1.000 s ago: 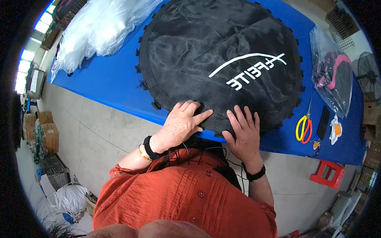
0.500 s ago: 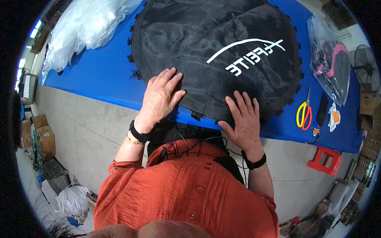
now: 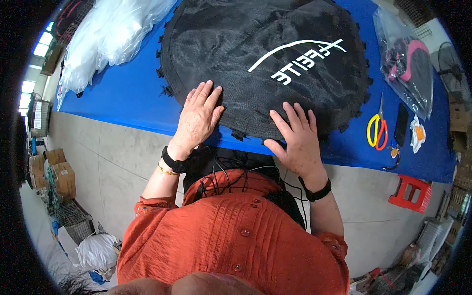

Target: Folding and inspecting a circular black mesh trampoline cover on a factory workbench.

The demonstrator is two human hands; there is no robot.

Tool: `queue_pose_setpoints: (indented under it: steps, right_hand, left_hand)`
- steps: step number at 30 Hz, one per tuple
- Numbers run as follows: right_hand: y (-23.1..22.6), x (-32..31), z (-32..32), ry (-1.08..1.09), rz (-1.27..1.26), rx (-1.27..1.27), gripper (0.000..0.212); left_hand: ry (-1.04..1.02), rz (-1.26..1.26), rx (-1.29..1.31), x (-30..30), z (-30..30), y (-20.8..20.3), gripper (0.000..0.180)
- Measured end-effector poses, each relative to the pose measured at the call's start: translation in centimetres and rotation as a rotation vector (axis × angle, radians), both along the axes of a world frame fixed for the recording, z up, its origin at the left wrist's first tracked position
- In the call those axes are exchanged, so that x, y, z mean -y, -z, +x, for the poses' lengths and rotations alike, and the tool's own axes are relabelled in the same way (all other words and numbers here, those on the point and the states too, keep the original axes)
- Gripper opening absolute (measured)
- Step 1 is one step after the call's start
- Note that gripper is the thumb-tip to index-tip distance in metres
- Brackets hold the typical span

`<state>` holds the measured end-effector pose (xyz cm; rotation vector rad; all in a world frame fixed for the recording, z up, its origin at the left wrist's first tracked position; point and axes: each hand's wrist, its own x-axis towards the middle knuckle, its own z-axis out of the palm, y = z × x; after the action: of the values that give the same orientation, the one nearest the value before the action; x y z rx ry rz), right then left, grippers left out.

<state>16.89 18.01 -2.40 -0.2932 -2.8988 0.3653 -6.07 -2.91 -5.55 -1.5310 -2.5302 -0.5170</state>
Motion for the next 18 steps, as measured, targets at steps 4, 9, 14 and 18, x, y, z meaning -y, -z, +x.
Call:
queue_pose_setpoints:
  steps: [4,9,14,18]
  right_hand:
    - [0.2,0.5,-1.2,-0.058,0.008,-0.030,0.070]
    - [1.0,1.0,-3.2,-0.107,0.027,-0.056,0.071]
    - [0.9,0.9,-3.3,-0.156,0.063,-0.076,0.067]
    - [0.5,0.7,-2.3,-0.162,0.044,-0.034,0.064]
  left_hand:
    - [0.007,-0.001,-0.015,0.1,0.1,0.2,0.056]
    - [-0.002,-0.017,-0.001,0.1,0.4,0.3,0.060]
    - [-0.010,-0.022,-0.009,0.2,0.5,0.8,0.061]
    - [-0.016,-0.030,0.001,0.1,0.6,0.7,0.061]
